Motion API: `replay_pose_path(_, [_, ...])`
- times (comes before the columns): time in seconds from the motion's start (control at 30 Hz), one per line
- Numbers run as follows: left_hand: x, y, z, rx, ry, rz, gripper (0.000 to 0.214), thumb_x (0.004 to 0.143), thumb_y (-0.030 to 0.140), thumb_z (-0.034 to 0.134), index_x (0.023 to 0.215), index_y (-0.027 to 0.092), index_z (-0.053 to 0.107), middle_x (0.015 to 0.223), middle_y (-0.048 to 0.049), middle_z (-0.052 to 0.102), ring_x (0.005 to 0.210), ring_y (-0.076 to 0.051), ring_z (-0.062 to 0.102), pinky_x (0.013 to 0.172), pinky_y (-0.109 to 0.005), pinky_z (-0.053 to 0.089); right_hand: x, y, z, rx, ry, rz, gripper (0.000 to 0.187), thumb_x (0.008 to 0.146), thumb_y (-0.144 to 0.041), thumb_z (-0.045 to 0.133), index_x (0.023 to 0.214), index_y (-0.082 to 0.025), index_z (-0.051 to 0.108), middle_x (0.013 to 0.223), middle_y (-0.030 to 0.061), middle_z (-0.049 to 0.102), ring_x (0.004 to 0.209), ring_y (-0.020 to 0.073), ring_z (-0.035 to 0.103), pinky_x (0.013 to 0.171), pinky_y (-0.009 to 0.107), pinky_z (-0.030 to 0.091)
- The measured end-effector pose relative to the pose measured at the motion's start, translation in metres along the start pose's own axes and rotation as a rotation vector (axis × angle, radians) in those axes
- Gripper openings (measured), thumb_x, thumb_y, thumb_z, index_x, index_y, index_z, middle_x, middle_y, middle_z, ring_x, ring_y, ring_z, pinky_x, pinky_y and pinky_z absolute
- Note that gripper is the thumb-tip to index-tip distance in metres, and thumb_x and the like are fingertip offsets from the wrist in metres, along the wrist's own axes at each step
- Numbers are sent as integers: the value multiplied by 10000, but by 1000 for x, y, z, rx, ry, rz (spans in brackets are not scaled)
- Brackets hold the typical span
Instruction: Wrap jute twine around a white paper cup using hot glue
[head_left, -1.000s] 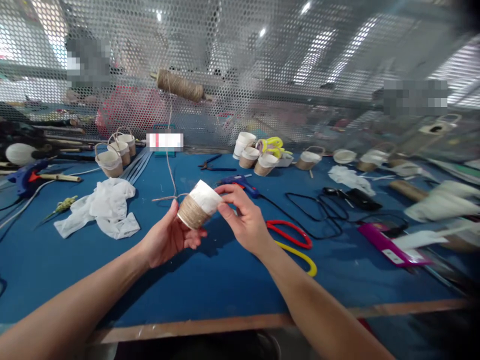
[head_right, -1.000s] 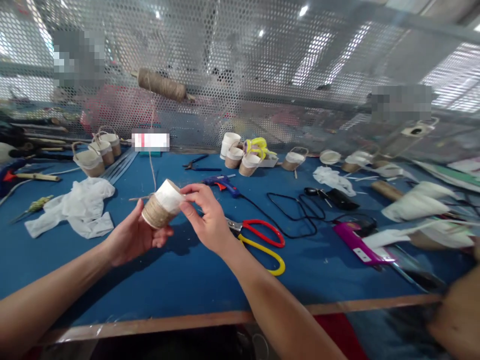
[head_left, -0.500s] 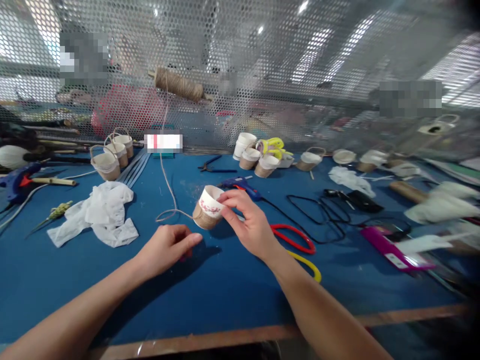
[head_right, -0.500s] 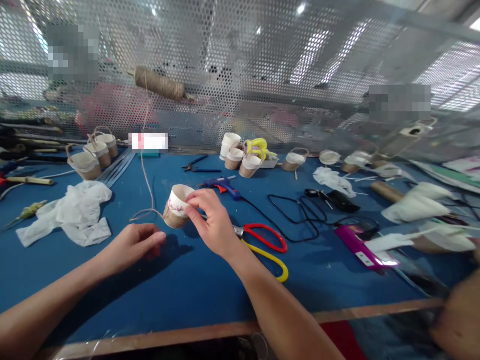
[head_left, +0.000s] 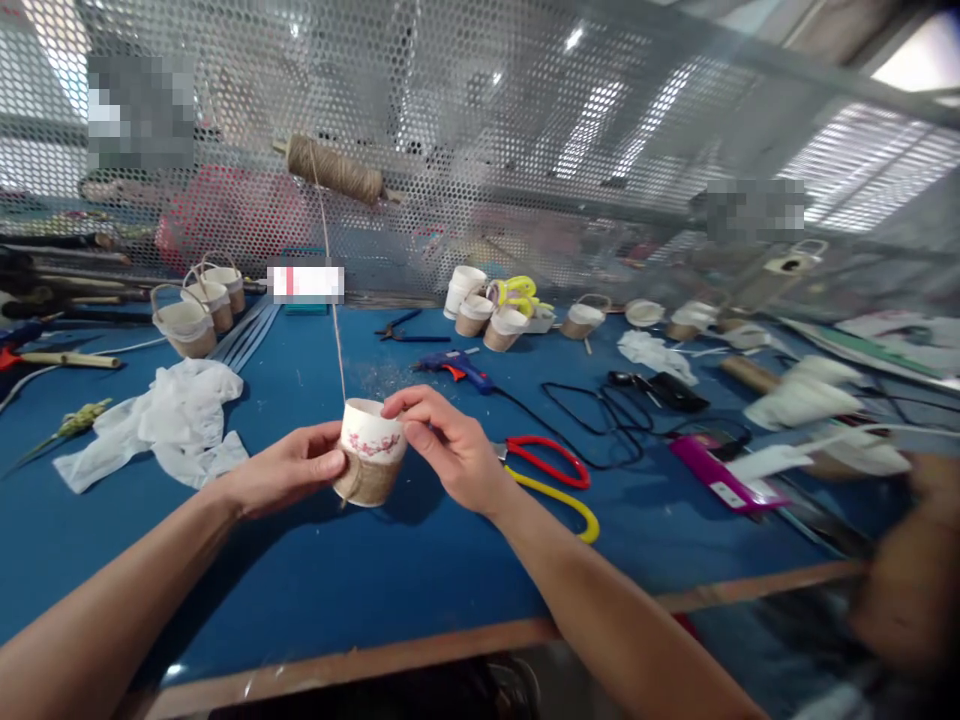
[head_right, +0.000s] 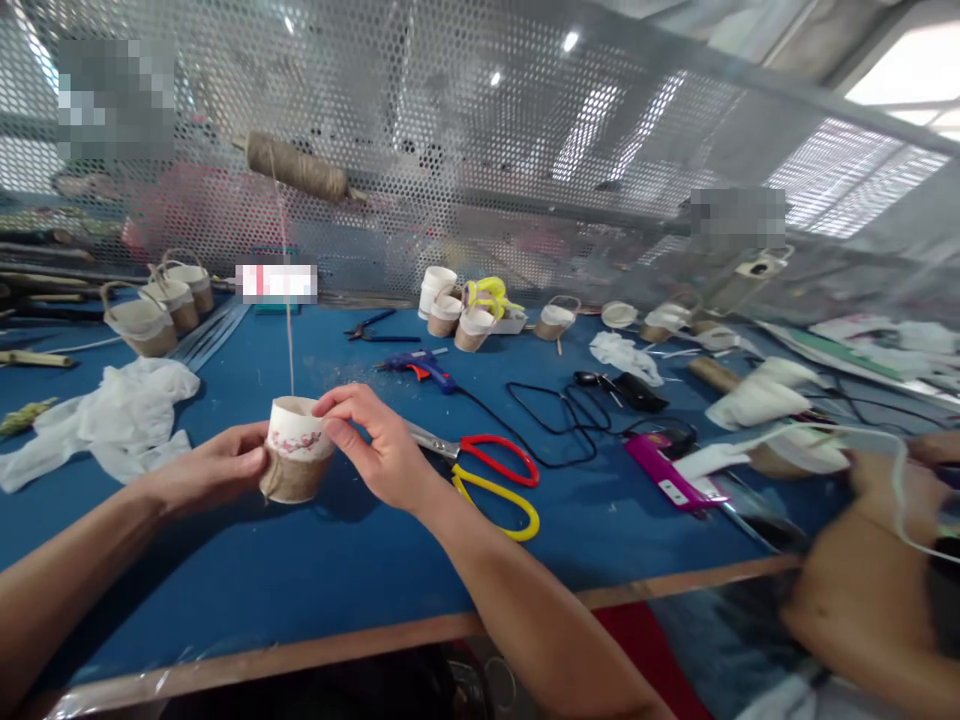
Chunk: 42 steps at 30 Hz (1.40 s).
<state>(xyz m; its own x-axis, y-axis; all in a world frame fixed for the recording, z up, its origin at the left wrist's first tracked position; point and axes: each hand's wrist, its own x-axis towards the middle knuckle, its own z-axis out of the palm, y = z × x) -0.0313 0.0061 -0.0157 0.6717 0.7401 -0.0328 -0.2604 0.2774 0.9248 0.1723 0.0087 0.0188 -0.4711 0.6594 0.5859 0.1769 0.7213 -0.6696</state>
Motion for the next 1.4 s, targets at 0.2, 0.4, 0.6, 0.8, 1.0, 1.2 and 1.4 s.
replay_pose_path(0.2, [1,-3,4,-112,51,78,450,641,377,733,1022,156,641,962,-103,684,941,-239,614,805,-316,450,5,16,-4,-283,166,192,234,904,-323,355,980,-205,543,1022,60,601,962,148,562,816,305,463])
replay_pose_path(0.4, [2,3,3,-77,144,197,387,672,334,719,1011,176,618,929,-71,667,746,-167,636,637,-255,506,15,42,-26,-578,156,450,237,863,-266,405,982,-154,577,1048,94,608,924,171,564,795,293,437])
replay_pose_path(0.6, [3,6,3,-70,306,343,371,711,287,685,1040,175,556,1000,-90,642,848,-240,645,699,-350,531,16,47,-58,-850,-173,763,226,827,-290,467,749,-149,627,786,101,654,770,229,597,669,313,413])
replay_pose_path(0.8, [5,5,3,-71,352,361,347,732,268,664,1040,164,543,993,-89,638,837,-234,652,673,-326,538,11,45,-67,-821,-624,924,253,760,-423,587,745,-173,622,669,15,637,613,157,593,534,253,432])
replay_pose_path(1.0, [5,5,3,-57,376,357,332,735,262,659,1032,158,552,985,-88,641,817,-208,649,646,-289,540,12,45,-62,-899,-791,947,262,868,-314,493,1076,-161,542,1070,65,570,880,169,576,750,376,487])
replay_pose_path(1.2, [3,5,4,-71,387,344,338,716,278,683,1019,175,572,989,-63,644,821,-191,641,653,-276,545,8,43,-66,-989,-787,909,269,866,-307,497,1102,-182,534,1126,72,548,931,184,563,779,385,479])
replay_pose_path(1.4, [2,4,5,-84,378,318,340,717,286,685,1025,187,582,999,-59,640,846,-199,631,658,-291,550,9,56,-77,-1006,-773,858,276,864,-305,500,1109,-181,530,1131,73,545,938,187,562,781,387,478])
